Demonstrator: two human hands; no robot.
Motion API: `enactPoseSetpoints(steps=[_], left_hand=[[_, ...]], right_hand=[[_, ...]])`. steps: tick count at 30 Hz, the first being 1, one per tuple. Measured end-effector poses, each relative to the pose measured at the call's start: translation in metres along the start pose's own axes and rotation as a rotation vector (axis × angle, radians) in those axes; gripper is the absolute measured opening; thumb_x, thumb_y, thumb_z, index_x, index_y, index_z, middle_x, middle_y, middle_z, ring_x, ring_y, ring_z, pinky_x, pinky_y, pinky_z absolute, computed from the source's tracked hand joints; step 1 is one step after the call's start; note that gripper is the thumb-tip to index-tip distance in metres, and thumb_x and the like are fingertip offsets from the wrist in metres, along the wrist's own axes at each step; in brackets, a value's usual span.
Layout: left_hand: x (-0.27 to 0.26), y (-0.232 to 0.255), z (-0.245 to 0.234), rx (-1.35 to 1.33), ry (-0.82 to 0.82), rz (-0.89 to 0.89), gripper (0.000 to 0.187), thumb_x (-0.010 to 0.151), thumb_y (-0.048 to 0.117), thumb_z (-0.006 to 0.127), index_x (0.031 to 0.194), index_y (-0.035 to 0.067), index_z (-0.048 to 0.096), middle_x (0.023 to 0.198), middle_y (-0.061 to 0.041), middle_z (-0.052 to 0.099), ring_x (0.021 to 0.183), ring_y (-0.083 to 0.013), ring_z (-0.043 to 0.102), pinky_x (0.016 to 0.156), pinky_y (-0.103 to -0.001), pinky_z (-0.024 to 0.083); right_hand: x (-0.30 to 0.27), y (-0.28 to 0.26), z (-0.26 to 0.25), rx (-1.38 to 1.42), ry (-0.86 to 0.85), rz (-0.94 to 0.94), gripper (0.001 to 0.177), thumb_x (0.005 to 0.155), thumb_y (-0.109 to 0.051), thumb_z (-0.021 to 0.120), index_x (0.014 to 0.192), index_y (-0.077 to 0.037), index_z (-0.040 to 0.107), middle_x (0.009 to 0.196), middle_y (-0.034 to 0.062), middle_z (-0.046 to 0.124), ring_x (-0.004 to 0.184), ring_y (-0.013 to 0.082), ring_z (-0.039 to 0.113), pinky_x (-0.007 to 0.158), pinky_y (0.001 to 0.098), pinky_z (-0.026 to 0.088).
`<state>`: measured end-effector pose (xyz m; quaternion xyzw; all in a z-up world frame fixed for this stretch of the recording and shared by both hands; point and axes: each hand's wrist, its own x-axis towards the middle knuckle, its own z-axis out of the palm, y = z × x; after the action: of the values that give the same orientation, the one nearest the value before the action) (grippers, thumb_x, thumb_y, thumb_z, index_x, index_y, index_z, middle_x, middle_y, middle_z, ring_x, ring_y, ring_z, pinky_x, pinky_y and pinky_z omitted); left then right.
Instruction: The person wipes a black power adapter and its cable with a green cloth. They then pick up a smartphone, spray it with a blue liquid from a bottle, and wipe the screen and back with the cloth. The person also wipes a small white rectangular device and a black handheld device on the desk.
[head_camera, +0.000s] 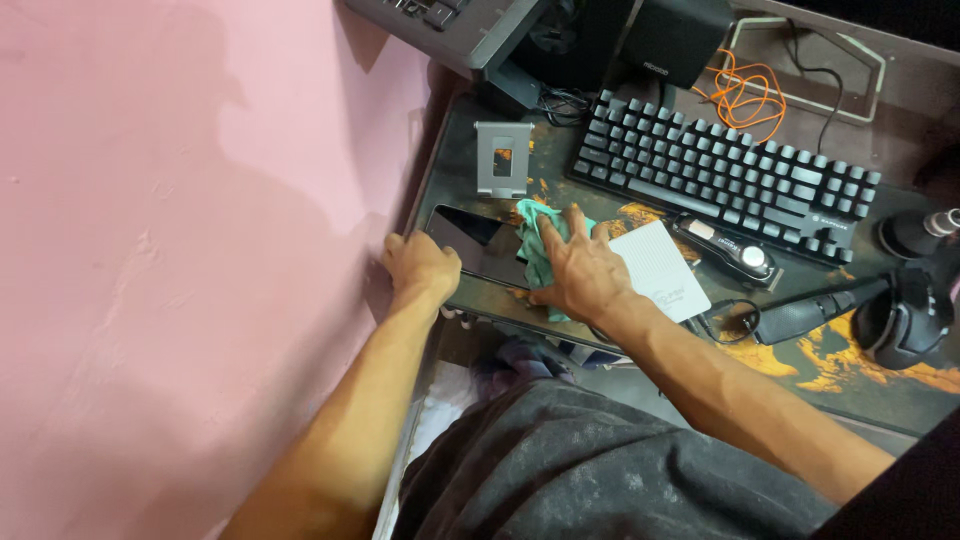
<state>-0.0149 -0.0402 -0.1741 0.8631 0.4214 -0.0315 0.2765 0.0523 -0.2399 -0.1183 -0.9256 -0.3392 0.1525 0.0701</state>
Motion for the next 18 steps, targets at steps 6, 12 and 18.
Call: enactPoseSetpoints(steps=[6, 12, 18], left_hand=[[-0.009, 0.007, -0.025, -0.364, -0.107, -0.228, 0.035, 0.094, 0.023, 0.073, 0.120, 0.000, 0.073, 0.137, -0.021, 0.051, 0.122, -0.0384, 0.057, 0.078, -0.042, 0.062], [-0.018, -0.001, -0.008, -1.228, -0.224, -0.117, 0.031, 0.087, 0.006, 0.071, 0.115, 0.008, 0.060, 0.108, -0.007, 0.071, 0.100, -0.0212, 0.071, 0.088, -0.038, 0.062], [-0.035, 0.016, 0.019, -1.502, -0.309, -0.197, 0.028, 0.093, 0.021, 0.080, 0.109, 0.004, 0.065, 0.100, -0.004, 0.068, 0.094, -0.0169, 0.062, 0.086, -0.038, 0.049]], right_hand=[[0.002, -0.001, 0.001, -0.051, 0.013, -0.019, 0.111, 0.063, -0.046, 0.095, 0.151, -0.009, 0.038, 0.151, 0.0339, 0.032, 0.121, 0.0596, 0.049, 0.103, 0.0552, 0.048], [-0.004, 0.009, 0.005, 0.094, 0.123, -0.059, 0.105, 0.063, -0.036, 0.095, 0.148, -0.005, 0.040, 0.143, 0.0362, 0.037, 0.117, 0.0591, 0.051, 0.097, 0.0551, 0.049], [-0.030, 0.013, -0.008, 0.335, 0.227, -0.118, 0.079, 0.073, -0.018, 0.084, 0.143, -0.005, 0.051, 0.132, 0.0278, 0.054, 0.110, 0.0460, 0.062, 0.092, 0.0485, 0.053]])
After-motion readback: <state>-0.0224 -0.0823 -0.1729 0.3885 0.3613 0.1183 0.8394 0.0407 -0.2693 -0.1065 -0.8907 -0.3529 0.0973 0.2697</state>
